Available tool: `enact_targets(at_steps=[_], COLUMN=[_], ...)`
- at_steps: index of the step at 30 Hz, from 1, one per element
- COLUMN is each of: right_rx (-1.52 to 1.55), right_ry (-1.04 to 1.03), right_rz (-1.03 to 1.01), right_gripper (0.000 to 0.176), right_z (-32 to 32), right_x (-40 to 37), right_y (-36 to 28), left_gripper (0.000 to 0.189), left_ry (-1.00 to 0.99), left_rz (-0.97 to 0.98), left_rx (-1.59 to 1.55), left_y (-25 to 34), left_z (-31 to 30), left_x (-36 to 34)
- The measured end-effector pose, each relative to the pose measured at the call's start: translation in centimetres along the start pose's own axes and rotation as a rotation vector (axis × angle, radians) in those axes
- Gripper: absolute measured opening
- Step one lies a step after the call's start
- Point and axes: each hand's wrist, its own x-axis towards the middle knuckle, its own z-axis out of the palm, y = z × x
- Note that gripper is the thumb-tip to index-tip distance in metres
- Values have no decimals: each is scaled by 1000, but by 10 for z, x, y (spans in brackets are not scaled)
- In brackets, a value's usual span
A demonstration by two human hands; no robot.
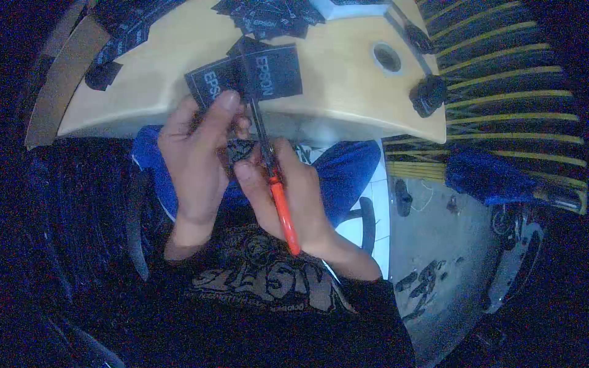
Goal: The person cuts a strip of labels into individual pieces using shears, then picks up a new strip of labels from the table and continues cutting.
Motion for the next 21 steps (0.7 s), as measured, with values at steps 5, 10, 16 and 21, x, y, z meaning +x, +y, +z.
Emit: enact_targets(at_steps=[5, 10, 16, 21], right_rx=[-4, -27, -46, -16], right_ry=[13, -1, -28, -54], right_rz=[5, -23, -60, -64], right_gripper=[26, 26, 35, 38], right_z=[-2, -5, -12, -17], right_x=[2, 4, 4, 4], right_y=[1, 3, 6, 6], left_gripper=[12, 12, 12, 12], left_ry=[-3, 10, 22, 25], left_rz=[-1, -9, -14, 0], left_rx=[0, 24, 25, 2], left_y=[-2, -5, -5, -7], left_z=[1, 3, 7, 11], left_x=[1, 2, 1, 1])
